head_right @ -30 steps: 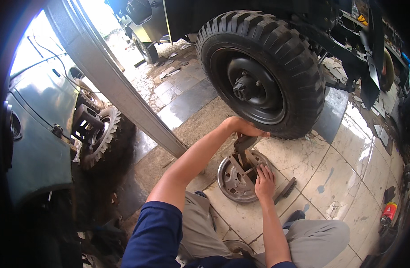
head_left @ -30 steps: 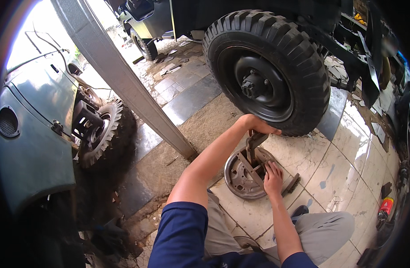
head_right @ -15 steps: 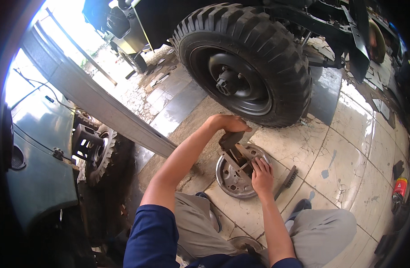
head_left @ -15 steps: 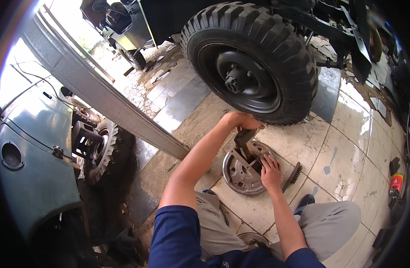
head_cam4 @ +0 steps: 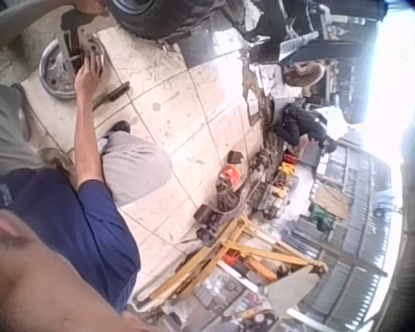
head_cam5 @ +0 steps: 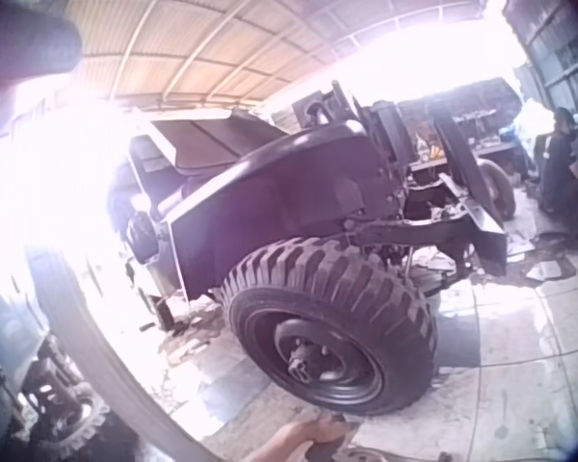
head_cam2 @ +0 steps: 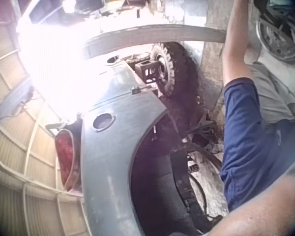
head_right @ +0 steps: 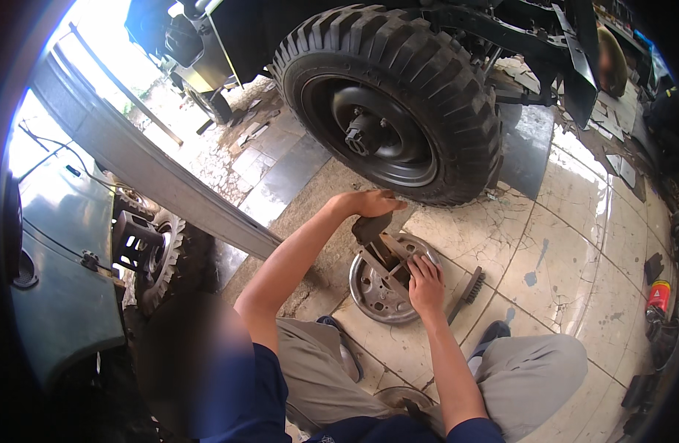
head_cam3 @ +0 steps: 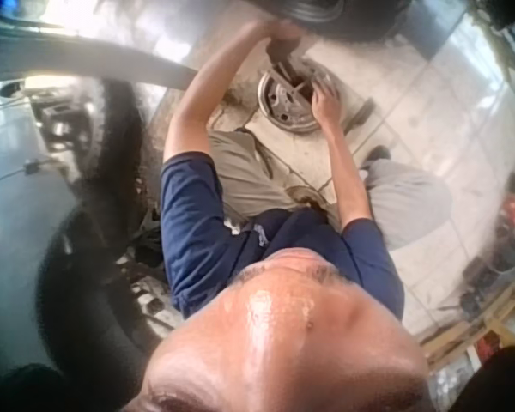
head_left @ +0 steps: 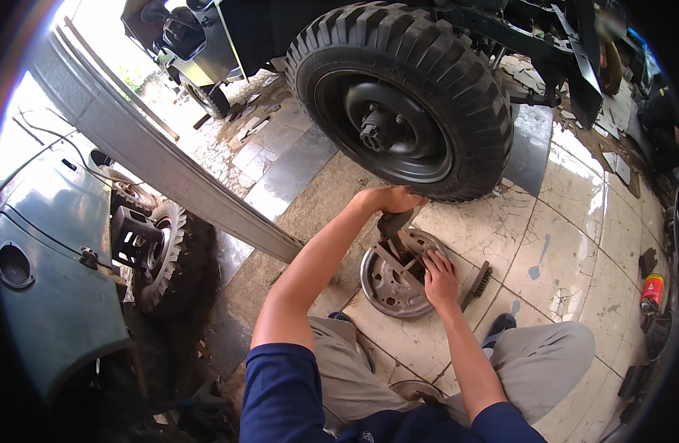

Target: The person sits on the floor and scrubs a brake assembly with a wire brush, repeatedly rotating the part to clean different surfaces. The person also picks up and repositions small metal components during the cleaning process.

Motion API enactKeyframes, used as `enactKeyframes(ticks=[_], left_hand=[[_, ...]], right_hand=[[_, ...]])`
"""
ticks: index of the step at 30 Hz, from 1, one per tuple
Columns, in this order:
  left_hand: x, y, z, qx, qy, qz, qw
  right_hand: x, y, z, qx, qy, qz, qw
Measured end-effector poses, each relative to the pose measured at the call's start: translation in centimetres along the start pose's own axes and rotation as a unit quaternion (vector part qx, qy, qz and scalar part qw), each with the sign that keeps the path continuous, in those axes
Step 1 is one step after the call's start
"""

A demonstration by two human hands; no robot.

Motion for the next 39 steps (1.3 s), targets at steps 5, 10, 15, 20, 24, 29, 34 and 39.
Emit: enactKeyframes(ticks=[5,10,15,20,24,29,34,39], left_hand=[[-0.2,-0.3,0.3,-0.101,-0.033,0.054,0.993],[0.3,0.3,0.2,0.021,-0.151,0.023,0.988],[-1.0,-0.5,0.4,0.033,-0.279,-0.035,0.959],[-0.6,-0.8,0.4,0.088,-0.263,-0.095,0.956],[-0.9,-1.6,0.9,0.127,-0.279,-0.127,0.943],[-1.6,-2.7,0.9,0.050,-0.261,-0.077,0.961],[-0.6,-1.6,0.1,0.078,-0.258,-0.056,0.961],[-0.9,-2.3,0.2,0.085,-0.288,-0.071,0.951]], right_hand=[[0.0,-0.5,-0.2,-0.007,-0.001,0.003,1.000],[-0.1,-0.4,-0.2,-0.019,0.003,0.003,1.000],[0.0,0.0,-0.1,-0.021,0.004,0.007,1.000],[0.0,0.1,-0.2,-0.021,0.000,0.010,1.000],[0.0,-0.1,-0.3,-0.005,-0.005,0.006,1.000],[0.0,-0.2,0.0,-0.012,-0.011,0.000,1.000],[0.0,0.1,0.0,-0.008,-0.012,0.003,1.000],[-0.1,-0.1,0.0,-0.007,-0.013,-0.001,1.000]])
Point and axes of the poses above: each hand's wrist, its own x-axis towards the middle knuckle, its own z-axis out of the back of the hand, y = z × x, the point moved 5 cm from there along x, towards the middle knuckle, and after that the axes turned 6 degrees about -x, right-handed, at the moved point
